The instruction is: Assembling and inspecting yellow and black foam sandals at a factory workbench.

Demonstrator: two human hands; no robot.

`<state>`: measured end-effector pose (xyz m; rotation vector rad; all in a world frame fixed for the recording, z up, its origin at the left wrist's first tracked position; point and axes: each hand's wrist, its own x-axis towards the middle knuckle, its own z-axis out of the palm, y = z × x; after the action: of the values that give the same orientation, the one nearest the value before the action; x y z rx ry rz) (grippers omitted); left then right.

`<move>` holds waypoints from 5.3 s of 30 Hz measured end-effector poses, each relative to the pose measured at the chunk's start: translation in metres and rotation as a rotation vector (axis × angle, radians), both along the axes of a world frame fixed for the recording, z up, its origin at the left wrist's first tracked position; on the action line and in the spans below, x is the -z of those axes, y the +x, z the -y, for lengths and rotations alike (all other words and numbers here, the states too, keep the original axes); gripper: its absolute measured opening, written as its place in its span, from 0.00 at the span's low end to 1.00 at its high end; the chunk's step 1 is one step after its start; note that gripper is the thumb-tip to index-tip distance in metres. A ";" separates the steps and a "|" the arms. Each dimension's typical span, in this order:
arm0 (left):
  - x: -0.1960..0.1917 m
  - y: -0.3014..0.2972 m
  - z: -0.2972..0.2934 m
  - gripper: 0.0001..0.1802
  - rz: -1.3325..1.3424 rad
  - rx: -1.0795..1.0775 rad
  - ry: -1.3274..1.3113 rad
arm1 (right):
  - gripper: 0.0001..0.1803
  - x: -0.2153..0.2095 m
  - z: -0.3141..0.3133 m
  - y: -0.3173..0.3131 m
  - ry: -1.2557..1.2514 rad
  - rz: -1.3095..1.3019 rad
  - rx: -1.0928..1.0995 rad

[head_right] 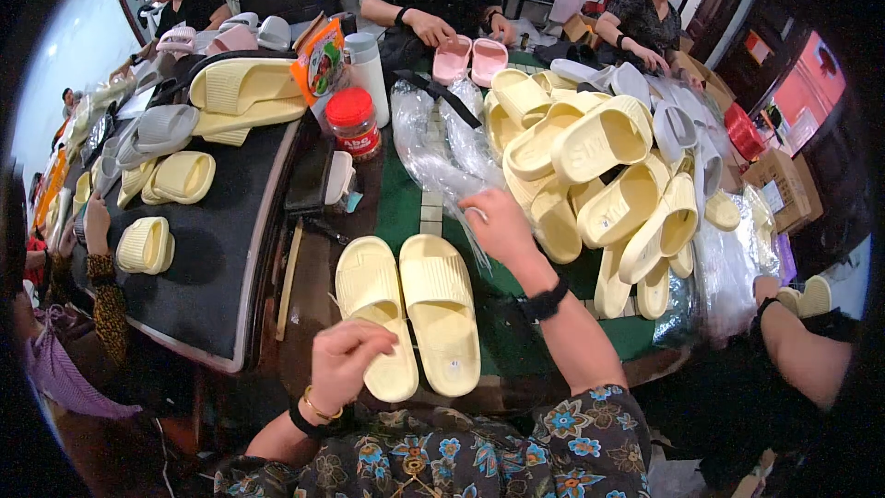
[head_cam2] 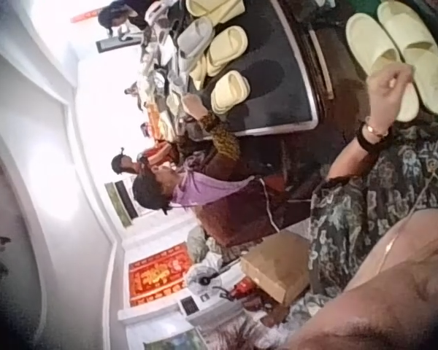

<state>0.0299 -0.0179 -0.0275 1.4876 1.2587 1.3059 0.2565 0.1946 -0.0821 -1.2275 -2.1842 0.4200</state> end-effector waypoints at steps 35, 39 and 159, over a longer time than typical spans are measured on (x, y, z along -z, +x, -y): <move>0.069 -0.028 0.020 0.21 -0.419 -0.017 -0.538 | 0.11 -0.031 0.218 0.011 -0.310 0.330 -0.229; 0.070 -0.027 0.008 0.22 -0.400 -0.113 -0.559 | 0.10 -0.023 0.204 -0.002 -0.243 0.327 -0.206; 0.087 -0.032 -0.162 0.05 -1.123 0.047 0.148 | 0.25 0.026 0.158 -0.045 -0.120 0.332 -0.017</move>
<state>-0.0019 0.1444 -0.1140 2.4738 1.7657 0.4553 0.2113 0.0367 -0.1082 -1.4295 -2.4793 0.3803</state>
